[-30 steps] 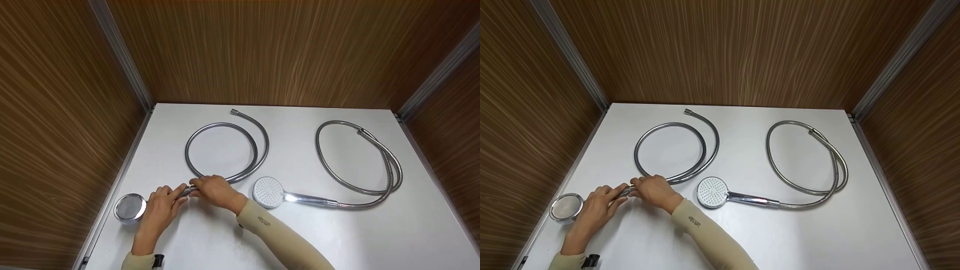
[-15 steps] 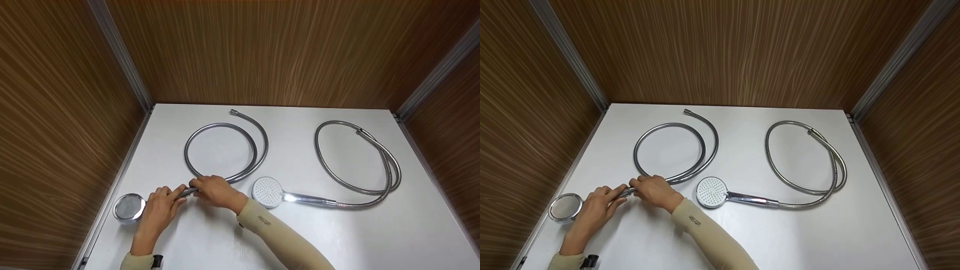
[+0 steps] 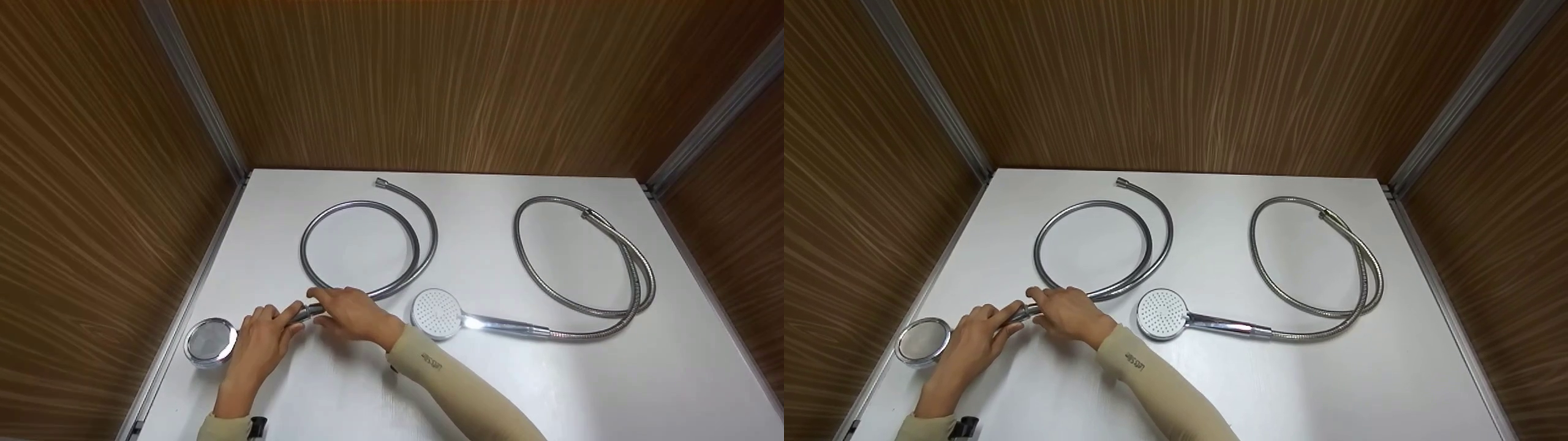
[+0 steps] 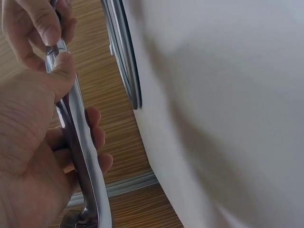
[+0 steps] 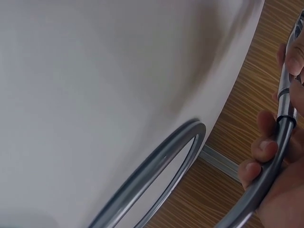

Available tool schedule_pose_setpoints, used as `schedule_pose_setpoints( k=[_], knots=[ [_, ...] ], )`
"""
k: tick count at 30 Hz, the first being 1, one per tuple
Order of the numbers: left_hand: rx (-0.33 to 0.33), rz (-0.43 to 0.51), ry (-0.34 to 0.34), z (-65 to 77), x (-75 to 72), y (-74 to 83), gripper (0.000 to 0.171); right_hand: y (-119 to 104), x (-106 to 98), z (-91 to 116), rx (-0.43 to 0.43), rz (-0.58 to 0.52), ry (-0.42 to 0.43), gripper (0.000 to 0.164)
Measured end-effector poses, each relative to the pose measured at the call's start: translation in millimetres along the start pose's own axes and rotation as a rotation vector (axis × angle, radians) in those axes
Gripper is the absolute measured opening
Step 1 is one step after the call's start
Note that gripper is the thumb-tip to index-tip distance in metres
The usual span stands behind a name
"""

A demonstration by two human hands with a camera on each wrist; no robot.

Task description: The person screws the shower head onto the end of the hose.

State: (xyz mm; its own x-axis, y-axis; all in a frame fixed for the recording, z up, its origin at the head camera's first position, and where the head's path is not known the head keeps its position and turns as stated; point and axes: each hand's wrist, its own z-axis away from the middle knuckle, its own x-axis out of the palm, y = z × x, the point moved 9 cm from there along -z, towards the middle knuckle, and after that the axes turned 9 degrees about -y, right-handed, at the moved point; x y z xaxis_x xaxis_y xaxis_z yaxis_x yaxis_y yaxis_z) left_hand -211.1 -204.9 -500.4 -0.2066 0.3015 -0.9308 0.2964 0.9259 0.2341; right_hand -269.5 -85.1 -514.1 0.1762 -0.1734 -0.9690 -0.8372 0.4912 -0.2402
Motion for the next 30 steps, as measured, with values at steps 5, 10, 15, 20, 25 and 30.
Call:
schedule_pose_setpoints(
  k=[5, 10, 15, 20, 25, 30],
  knots=[
    [0.013, -0.018, 0.022, 0.0, -2.5, 2.3, 0.039, -1.2, -0.2, -0.1, -0.008, -0.01, 0.009, 0.028],
    [-0.004, -0.017, -0.013, 1.1, -0.3, 1.6, 0.039, -3.2, 0.8, 0.3, -0.021, 0.034, 0.0, 0.022],
    [-0.018, -0.019, -0.038, 2.3, 2.2, 0.1, 0.039, -5.2, 1.2, 0.6, -0.027, 0.07, -0.001, 0.025],
    [-0.015, -0.029, -0.041, 2.9, 3.8, 0.0, 0.039, -3.8, 4.7, 0.4, -0.006, 0.05, -0.032, 0.034],
    [-0.023, -0.017, -0.049, 3.1, 3.9, -1.0, 0.038, -1.9, 6.4, -0.6, 0.022, -0.003, -0.038, 0.033],
    [-0.038, -0.044, -0.066, 3.8, 3.5, -0.9, 0.039, -5.1, 3.7, -0.8, -0.001, 0.036, -0.019, 0.022]
  ],
)
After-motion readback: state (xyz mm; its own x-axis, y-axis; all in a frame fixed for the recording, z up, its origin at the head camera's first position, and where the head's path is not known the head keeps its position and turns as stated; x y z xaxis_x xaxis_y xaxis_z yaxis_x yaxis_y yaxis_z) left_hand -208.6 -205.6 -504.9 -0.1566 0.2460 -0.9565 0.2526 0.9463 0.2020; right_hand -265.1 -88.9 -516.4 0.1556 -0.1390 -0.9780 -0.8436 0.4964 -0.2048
